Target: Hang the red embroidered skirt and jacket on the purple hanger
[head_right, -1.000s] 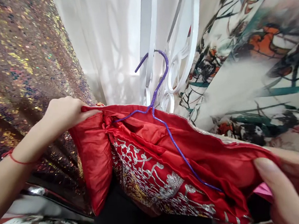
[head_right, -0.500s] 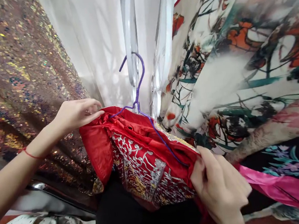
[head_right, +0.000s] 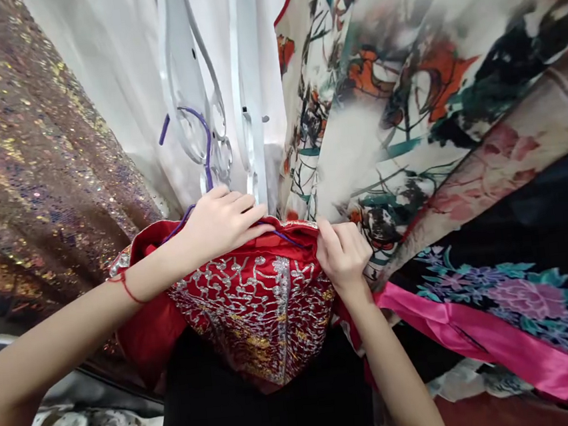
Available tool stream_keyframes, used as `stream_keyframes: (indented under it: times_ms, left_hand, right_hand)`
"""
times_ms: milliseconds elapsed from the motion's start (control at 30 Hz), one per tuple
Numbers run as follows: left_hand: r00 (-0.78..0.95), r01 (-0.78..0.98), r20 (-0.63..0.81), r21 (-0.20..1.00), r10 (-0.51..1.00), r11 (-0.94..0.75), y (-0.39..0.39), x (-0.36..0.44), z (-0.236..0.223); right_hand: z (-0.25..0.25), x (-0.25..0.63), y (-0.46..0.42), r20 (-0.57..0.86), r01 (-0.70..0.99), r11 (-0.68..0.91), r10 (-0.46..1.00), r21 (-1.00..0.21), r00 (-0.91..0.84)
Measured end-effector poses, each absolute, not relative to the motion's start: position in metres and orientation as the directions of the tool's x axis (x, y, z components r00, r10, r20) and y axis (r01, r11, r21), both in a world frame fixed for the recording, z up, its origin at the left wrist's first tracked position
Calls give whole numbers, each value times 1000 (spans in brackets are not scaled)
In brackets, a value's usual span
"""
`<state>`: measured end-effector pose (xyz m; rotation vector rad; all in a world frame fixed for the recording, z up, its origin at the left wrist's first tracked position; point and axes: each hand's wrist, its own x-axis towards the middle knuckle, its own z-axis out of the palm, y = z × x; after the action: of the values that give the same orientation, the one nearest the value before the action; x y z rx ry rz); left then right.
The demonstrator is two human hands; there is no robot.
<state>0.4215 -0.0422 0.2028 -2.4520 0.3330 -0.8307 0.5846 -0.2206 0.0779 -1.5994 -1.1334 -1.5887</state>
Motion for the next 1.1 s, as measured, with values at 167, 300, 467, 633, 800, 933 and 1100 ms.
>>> stream_keyframes:
  times_ms: [167,300,467,633,800,933,1100]
  left_hand:
    - [822,-156,407,-513,-398,-844,-45,420,209]
    - [796,-143,466,-476,-387,-868,-47,416,204]
    - [772,-42,575,-380,-271,-924,-55,418,197]
    - [698,49,704,-232,-133,-971,-66,426,192]
    - [686,5,718,-165,-117,-986,-64,427,179]
    - [539,38,840,-87,-53,-996,-74,417,153]
    - [24,77,972,232,235,-970,-111,405,87]
  right_hand:
    - [81,576,-223,987,907,-420,151,10,59]
    - [89,566,-225,977,956,-268,142,-117,159]
    - [113,556,-250,947,970,-133,224,-204,230]
    - [125,523,-289,988,923,-378,151,73,-16]
    - [98,493,-287,956,953,-302,285,19,71]
    - [63,497,-267,930,911,-343,202,-227,308]
    - [39,512,-246,881,862,-257,72,-436,467]
